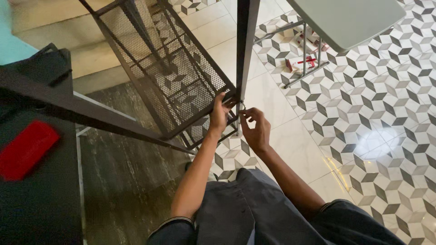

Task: The person assembles a black metal mesh shelving unit by hand. They repeatedly pick up small fasteners from a red tray, align the mesh shelves with the vertical frame, and tighten the fasteners to secure the shelves in place.

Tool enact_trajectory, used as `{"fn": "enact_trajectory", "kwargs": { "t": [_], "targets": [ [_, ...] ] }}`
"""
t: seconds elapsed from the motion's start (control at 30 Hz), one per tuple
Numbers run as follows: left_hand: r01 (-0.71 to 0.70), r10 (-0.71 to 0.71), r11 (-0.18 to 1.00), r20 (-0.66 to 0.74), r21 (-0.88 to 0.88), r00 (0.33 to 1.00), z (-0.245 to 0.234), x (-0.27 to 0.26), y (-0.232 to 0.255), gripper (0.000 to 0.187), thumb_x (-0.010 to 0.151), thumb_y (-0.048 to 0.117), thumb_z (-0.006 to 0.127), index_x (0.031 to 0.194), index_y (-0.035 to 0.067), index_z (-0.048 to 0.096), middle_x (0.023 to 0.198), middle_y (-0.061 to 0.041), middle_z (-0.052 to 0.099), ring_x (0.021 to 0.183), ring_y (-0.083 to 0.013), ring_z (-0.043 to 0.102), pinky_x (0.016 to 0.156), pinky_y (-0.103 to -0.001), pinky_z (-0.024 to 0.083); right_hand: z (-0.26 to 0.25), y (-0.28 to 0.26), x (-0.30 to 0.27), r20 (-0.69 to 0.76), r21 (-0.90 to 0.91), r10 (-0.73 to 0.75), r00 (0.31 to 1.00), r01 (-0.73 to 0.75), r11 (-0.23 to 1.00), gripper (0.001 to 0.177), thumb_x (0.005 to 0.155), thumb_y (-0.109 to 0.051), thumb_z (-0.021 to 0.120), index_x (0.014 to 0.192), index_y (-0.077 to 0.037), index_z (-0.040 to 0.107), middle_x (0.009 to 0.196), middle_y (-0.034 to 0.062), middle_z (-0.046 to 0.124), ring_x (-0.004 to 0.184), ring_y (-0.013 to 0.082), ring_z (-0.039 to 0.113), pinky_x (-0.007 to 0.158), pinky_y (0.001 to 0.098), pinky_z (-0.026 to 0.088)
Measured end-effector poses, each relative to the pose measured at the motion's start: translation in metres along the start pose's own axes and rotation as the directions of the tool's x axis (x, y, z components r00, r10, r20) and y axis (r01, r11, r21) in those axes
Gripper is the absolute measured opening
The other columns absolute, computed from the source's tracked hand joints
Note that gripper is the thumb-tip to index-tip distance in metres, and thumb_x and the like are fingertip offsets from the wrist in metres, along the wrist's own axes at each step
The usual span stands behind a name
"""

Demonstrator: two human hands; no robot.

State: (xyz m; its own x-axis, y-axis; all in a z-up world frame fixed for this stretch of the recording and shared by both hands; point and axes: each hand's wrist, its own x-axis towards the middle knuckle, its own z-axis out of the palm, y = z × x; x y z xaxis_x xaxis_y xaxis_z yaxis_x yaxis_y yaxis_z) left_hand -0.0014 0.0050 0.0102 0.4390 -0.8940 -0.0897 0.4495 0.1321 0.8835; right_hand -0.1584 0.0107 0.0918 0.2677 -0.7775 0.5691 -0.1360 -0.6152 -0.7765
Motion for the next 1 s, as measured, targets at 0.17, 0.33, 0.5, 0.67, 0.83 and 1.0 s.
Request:
{"fn": "enact_trajectory", "kwargs": {
  "t": [0.17,0.33,0.5,0.67,0.83,1.0],
  "targets": [
    [-0.042,0.045,0.998,0.060,-0.053,0.997,0.009,-0.002,0.013,0.052,0.106,0.044,0.045,0.127,-0.002,0.058,0.113,-0.013,0.071,0.109,-0.0230,0.066,0.105,-0.041,0.050,-0.022,0.007,0.020,0.013,-0.109,-0.014,1.000,0.015,0.994,0.019,0.091,0.004,0.075,0.109,-0.002,0.070,0.104,0.0079,0.075,0.089,0.0226,0.072,0.073,0.0330,0.057],
    [-0.034,0.037,0.994,0.030,-0.106,0.999,0.014,0.001,0.013,0.047,0.104,0.042,0.045,0.129,0.004,0.057,0.116,-0.011,0.069,0.108,-0.0213,0.065,0.102,-0.040,0.051,-0.038,-0.005,0.036,0.058,-0.221,-0.211,0.976,0.218,0.951,0.019,0.089,0.006,0.075,0.105,-0.005,0.073,0.106,0.0088,0.074,0.096,0.0263,0.072,0.081,0.0367,0.058],
    [-0.071,0.080,0.991,0.079,-0.113,0.994,0.011,0.000,0.012,0.047,0.105,0.041,0.046,0.127,0.001,0.060,0.117,-0.011,0.070,0.110,-0.0212,0.066,0.102,-0.039,0.051,-0.039,-0.016,0.035,0.065,-0.224,-0.207,0.976,0.216,0.950,0.018,0.089,0.007,0.075,0.103,-0.004,0.075,0.104,0.0094,0.073,0.094,0.0272,0.071,0.079,0.0372,0.057],
    [-0.049,0.052,0.992,0.023,-0.115,0.998,0.011,0.001,0.009,0.048,0.104,0.043,0.048,0.128,0.003,0.056,0.118,-0.010,0.068,0.112,-0.0205,0.065,0.103,-0.039,0.050,-0.040,-0.009,0.034,0.106,-0.182,-0.215,0.971,0.231,0.956,0.016,0.092,0.007,0.072,0.104,-0.002,0.072,0.105,0.0091,0.074,0.096,0.0269,0.072,0.080,0.0367,0.058],
    [0.015,-0.017,0.994,-0.017,-0.107,1.000,0.015,-0.002,0.013,0.049,0.102,0.045,0.046,0.130,0.006,0.053,0.118,-0.010,0.070,0.113,-0.0210,0.065,0.105,-0.039,0.047,-0.037,0.005,0.025,0.176,-0.124,-0.029,0.984,0.052,0.991,0.014,0.096,0.003,0.069,0.109,-0.002,0.068,0.102,0.0128,0.073,0.090,0.0252,0.072,0.076,0.0355,0.059],
    [0.013,-0.011,0.996,0.030,-0.084,0.999,0.017,-0.004,0.013,0.055,0.103,0.050,0.043,0.126,0.003,0.058,0.115,-0.013,0.073,0.114,-0.0234,0.067,0.111,-0.040,0.045,-0.033,0.020,0.011,0.218,0.058,0.095,0.971,-0.110,0.992,0.008,0.104,0.005,0.050,0.112,0.002,0.049,0.086,0.0111,0.064,0.075,0.0209,0.063,0.071,0.0345,0.052]
  ]
}}
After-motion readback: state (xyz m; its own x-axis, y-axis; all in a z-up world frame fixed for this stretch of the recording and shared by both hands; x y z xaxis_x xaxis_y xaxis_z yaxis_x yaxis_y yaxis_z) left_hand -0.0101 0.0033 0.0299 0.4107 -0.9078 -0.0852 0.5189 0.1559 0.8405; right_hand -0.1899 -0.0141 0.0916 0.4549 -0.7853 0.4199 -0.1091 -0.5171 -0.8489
